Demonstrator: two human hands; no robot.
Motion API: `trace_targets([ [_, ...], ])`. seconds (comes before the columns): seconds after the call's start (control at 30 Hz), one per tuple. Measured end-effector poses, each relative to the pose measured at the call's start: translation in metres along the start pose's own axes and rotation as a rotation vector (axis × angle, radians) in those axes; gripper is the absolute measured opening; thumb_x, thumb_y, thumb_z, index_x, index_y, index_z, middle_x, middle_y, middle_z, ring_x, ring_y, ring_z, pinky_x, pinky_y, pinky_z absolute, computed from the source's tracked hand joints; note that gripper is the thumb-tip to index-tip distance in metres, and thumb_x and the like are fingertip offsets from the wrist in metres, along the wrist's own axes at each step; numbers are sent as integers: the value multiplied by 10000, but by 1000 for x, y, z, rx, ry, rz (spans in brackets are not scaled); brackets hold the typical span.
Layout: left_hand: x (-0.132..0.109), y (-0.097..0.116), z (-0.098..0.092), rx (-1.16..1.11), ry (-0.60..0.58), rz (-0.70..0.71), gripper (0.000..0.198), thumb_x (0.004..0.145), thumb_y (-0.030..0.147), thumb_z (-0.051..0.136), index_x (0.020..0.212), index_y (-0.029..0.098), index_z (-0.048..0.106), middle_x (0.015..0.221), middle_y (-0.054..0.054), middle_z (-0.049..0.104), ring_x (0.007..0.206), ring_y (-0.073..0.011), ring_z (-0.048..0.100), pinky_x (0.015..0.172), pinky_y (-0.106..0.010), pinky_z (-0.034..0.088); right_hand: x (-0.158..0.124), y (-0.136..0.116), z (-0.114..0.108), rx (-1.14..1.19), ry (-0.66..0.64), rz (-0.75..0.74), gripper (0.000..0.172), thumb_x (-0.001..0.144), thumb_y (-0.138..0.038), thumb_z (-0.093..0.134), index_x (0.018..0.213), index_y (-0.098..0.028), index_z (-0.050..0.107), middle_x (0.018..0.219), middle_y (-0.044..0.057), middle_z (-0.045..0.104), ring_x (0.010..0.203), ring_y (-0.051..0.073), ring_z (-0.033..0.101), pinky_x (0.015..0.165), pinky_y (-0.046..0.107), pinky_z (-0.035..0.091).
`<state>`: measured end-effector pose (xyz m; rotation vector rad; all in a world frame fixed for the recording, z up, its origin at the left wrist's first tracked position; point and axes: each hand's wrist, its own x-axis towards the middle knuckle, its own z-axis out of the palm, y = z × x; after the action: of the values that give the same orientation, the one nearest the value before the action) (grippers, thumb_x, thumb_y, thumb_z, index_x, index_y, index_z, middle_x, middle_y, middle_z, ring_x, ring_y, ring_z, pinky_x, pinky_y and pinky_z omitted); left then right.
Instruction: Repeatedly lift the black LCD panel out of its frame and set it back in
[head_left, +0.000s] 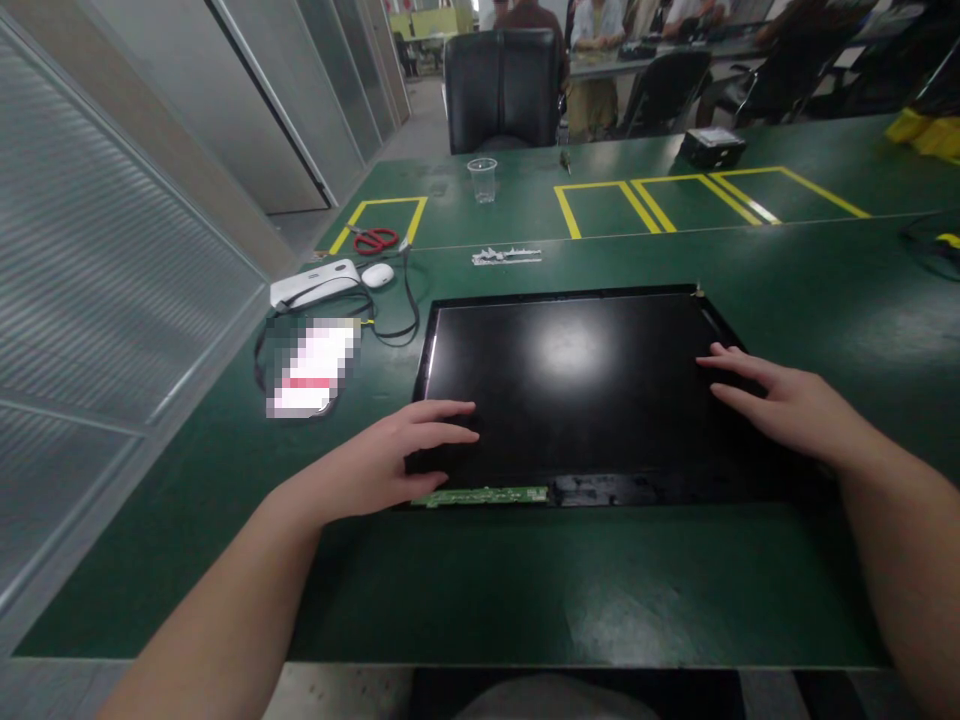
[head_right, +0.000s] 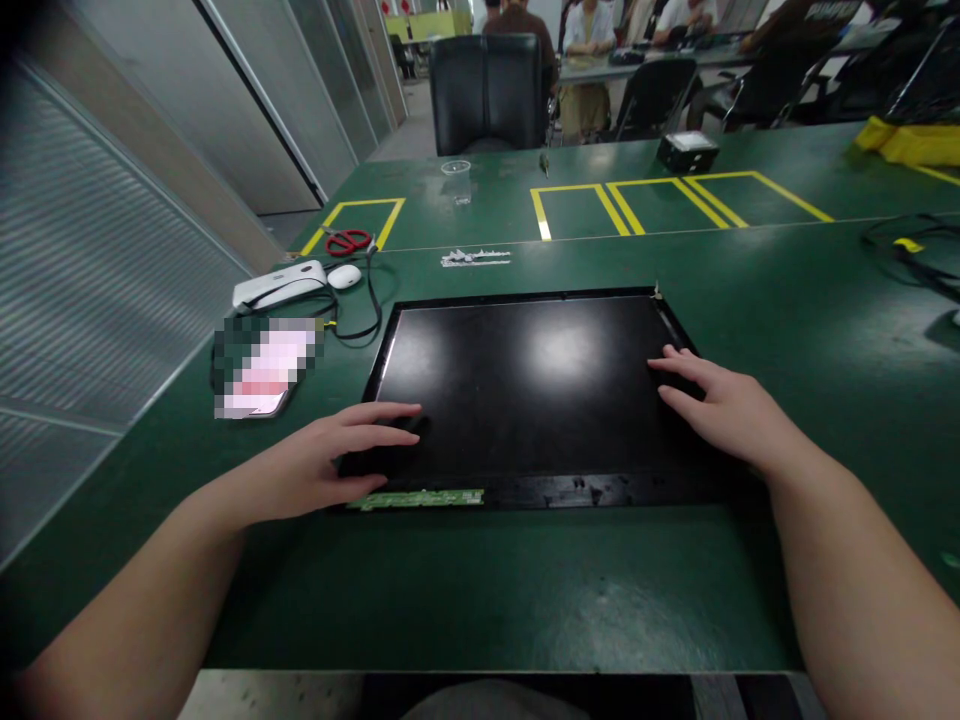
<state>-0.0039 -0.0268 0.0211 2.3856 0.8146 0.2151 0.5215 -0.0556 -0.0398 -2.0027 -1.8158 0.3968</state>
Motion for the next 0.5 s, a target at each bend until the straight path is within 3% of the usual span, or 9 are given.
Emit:
trace_targets([
  [0.27,1,-1,0,-9,-5,26,448,977,166,664,1403,298,694,1614,-79,560,1445,-274,570,1194,-444,486,0,-2,-2,6,2,39,568,834,-582,598,1329,-351,755,1530,5,643,1501,301,499,1269,505,365],
  [0.5,2,0,0,2,-14,52,410,994,167,634,1385,272,700,1604,-104,569,1462,-285,551,1207,-475,473,1,3,-3,-31,-35,-22,606,847,-596,590,1362,-317,746,1559,40,618,1516,305,477,1282,508,338],
])
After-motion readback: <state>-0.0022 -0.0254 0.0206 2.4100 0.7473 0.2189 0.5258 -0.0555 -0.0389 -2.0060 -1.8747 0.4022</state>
